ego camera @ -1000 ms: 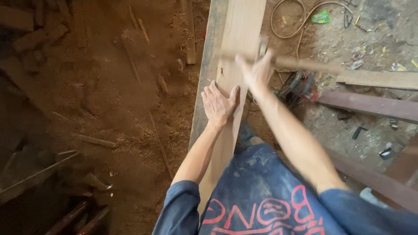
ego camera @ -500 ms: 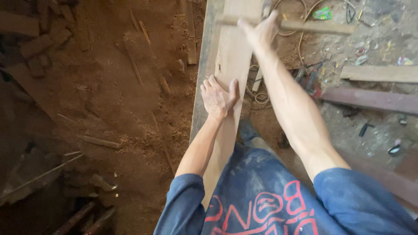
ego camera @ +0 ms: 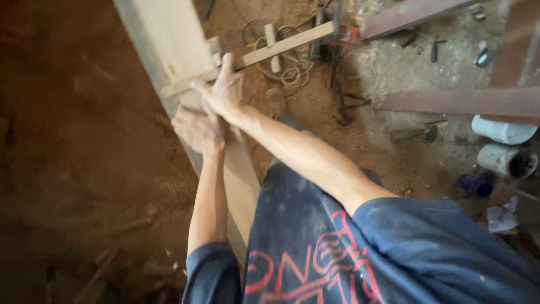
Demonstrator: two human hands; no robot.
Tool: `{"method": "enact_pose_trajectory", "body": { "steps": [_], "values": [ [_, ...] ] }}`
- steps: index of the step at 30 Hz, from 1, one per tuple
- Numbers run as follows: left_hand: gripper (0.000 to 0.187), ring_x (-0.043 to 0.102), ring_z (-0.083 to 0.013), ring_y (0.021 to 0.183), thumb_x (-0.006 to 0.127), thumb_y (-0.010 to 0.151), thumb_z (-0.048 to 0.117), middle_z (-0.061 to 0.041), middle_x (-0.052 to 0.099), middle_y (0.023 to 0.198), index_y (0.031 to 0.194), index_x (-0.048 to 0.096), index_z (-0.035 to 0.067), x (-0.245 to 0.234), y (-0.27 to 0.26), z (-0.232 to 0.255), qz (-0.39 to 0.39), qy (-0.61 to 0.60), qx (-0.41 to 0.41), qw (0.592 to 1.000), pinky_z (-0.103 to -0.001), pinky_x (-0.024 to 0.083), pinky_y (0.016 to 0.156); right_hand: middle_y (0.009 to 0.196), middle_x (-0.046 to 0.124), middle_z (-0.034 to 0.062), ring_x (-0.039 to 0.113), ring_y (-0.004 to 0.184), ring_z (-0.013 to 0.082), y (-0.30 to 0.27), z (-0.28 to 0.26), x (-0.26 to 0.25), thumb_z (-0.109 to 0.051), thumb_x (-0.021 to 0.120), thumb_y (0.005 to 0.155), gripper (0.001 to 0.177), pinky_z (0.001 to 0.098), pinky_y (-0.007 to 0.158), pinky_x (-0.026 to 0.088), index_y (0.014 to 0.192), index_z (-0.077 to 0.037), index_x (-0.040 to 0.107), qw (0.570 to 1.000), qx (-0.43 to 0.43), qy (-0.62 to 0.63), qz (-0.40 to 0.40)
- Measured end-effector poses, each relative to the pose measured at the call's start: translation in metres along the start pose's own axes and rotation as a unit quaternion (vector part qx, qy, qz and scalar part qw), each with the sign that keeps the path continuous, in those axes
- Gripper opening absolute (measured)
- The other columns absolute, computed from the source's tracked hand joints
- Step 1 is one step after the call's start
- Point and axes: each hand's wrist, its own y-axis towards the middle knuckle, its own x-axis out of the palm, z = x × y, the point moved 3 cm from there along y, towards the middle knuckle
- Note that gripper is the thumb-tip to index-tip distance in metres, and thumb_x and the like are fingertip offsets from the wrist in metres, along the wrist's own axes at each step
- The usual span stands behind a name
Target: The person positions a long wooden plank on a workbench, measures and marks it with a square, then uses a circular saw to cut the plank along the marked line. The cut piece falls away as the cut is completed.
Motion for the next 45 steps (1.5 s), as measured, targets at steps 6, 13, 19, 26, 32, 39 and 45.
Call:
{"method": "enact_pose_trajectory", "body": {
  "steps": [6,13,19,26,32,39,45],
  "values": [
    [0.089,0.058,-0.0356,0.108,0.049,0.094,0.081,-0.02,0.054,0.116,0.127,0.052,-0.002,-0.005,0.01,-0.005,-0.003,-0.027,-0.002,1.0,-0.05,0.053,0.087,0.098,0.059,0.0158,0.056,0.081,0.0228,0.078,0.002,0.05,-0.033,0.095,0.064,0.085,0.0414,0.068,0.053,0.121,-0.003,0.04,0.998,0.018,0.062,-0.004],
    [0.087,0.057,-0.0359,0.109,0.047,0.095,0.076,-0.021,0.052,0.119,0.131,0.05,-0.003,-0.014,0.01,-0.012,-0.063,-0.084,-0.038,0.994,-0.052,0.048,0.088,0.096,0.063,0.007,0.061,0.048,0.0153,0.014,0.038,-0.048,-0.018,0.093,0.066,0.106,0.0308,0.044,0.057,0.148,-0.001,0.028,0.891,0.302,0.208,-0.269],
    [0.067,0.054,-0.037,0.115,0.061,0.105,0.059,-0.019,0.053,0.122,0.131,0.053,-0.001,-0.013,-0.001,0.0,0.084,-0.027,0.058,0.994,-0.05,0.043,0.099,0.104,0.071,0.0159,0.074,0.078,0.0201,-0.03,0.132,-0.123,-0.003,0.075,0.083,0.068,0.0348,0.068,0.065,0.143,0.001,0.044,0.79,0.419,0.279,-0.351],
    [0.012,0.059,-0.0297,0.095,0.068,0.09,0.011,-0.007,0.063,0.095,0.101,0.063,0.011,-0.002,-0.102,0.097,0.067,-0.157,0.284,0.943,-0.044,0.044,0.088,0.136,0.063,0.0155,0.062,0.12,0.027,-0.029,0.249,-0.177,0.008,0.075,0.076,0.082,0.0392,0.096,0.053,0.152,-0.004,0.045,0.844,0.378,0.166,-0.342],
    [0.02,0.067,-0.0311,0.094,0.073,0.09,0.019,-0.012,0.069,0.103,0.106,0.07,0.009,0.125,-0.186,0.142,-0.212,-0.239,-0.026,0.947,-0.041,0.056,0.082,0.125,0.069,0.0164,0.068,0.111,0.0269,0.012,0.343,-0.171,-0.002,0.073,0.071,0.087,0.038,0.093,0.055,0.153,-0.01,0.044,0.858,0.359,-0.059,-0.362],
    [0.023,0.073,-0.0249,0.088,0.073,0.089,0.019,-0.012,0.073,0.099,0.108,0.07,0.005,0.259,-0.225,0.092,-0.254,-0.266,-0.254,0.895,-0.038,0.058,0.081,0.115,0.069,0.0303,0.066,0.108,0.0443,0.033,0.445,-0.054,-0.031,0.079,0.084,0.06,0.0498,0.095,0.051,0.132,0.0,0.059,0.889,0.192,-0.235,-0.343],
    [0.023,0.074,-0.0219,0.087,0.072,0.09,0.016,-0.013,0.075,0.098,0.11,0.07,0.004,0.312,-0.243,0.041,-0.219,-0.296,-0.319,0.873,-0.035,0.059,0.082,0.098,0.071,0.0277,0.07,0.093,0.0436,-0.008,0.49,0.075,-0.039,0.08,0.083,0.048,0.0523,0.084,0.054,0.106,0.002,0.068,0.855,0.205,-0.275,-0.388]
  ]
}}
